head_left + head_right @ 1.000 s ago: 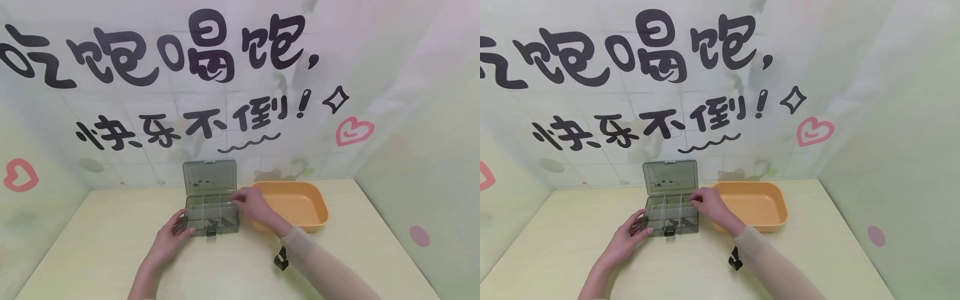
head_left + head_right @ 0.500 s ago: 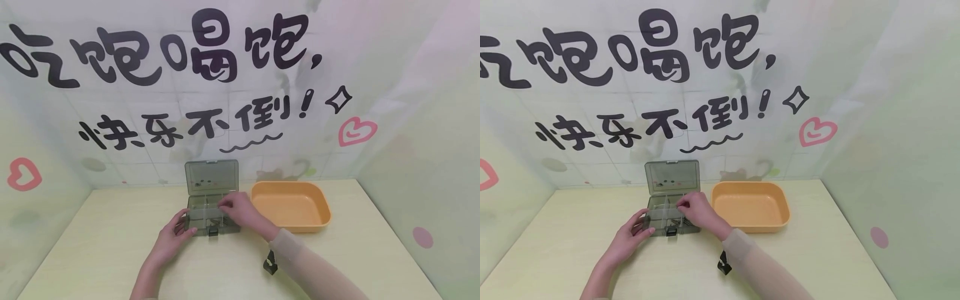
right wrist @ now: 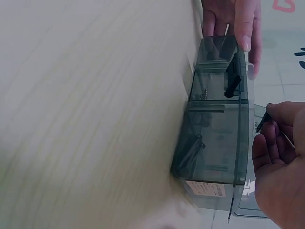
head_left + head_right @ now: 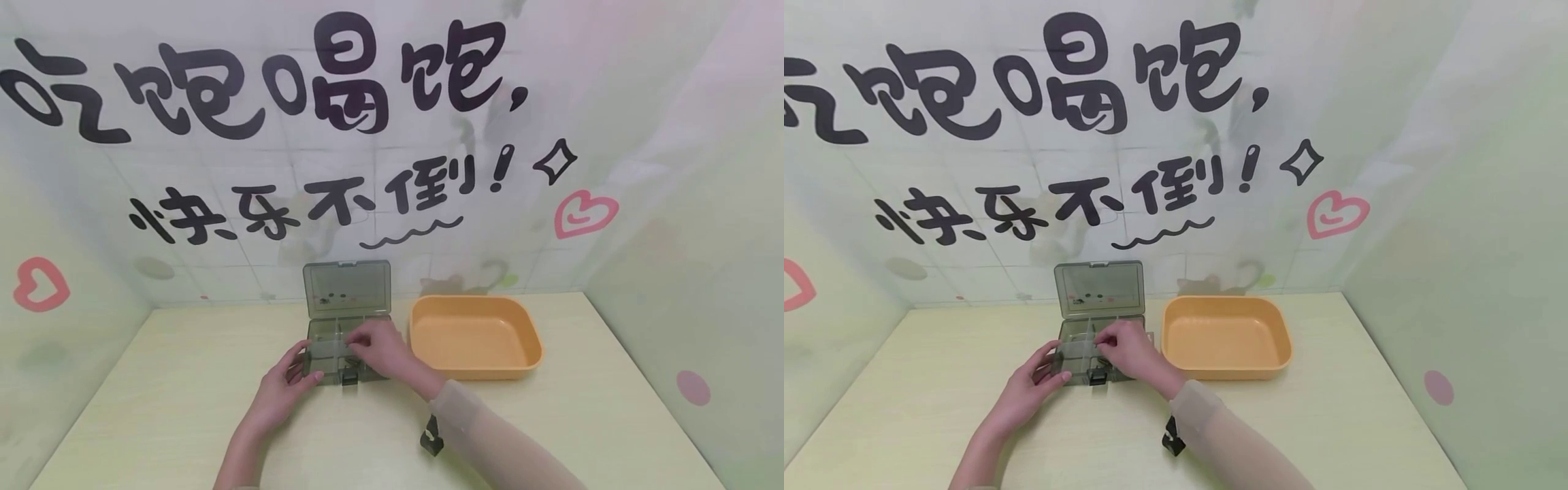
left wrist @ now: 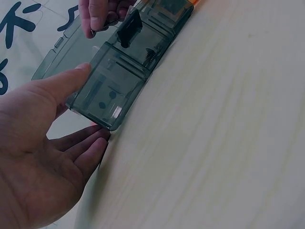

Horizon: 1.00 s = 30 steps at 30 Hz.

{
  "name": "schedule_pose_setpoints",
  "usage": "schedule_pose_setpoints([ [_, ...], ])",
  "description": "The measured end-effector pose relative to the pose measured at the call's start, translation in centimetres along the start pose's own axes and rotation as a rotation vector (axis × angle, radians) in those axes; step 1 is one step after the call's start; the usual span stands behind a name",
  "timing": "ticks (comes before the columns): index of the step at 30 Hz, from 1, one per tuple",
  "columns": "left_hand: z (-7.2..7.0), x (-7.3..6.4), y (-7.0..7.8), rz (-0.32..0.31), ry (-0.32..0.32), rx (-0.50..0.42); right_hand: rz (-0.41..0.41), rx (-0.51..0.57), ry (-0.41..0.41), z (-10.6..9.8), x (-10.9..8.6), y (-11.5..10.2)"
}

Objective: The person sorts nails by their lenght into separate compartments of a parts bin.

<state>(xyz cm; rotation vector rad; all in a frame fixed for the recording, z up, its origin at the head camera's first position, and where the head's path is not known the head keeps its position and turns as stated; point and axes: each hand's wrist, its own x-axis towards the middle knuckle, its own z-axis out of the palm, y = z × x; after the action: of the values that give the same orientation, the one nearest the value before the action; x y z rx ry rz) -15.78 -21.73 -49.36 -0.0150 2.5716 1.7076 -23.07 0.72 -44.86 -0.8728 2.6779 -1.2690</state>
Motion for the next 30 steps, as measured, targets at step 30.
schedule_pose_setpoints([
  [30, -1.8, 1.4, 3.4, 0.042, 0.023, 0.132, 0.087, 0.209, 0.223, -4.1, 0.5, 1.8],
])
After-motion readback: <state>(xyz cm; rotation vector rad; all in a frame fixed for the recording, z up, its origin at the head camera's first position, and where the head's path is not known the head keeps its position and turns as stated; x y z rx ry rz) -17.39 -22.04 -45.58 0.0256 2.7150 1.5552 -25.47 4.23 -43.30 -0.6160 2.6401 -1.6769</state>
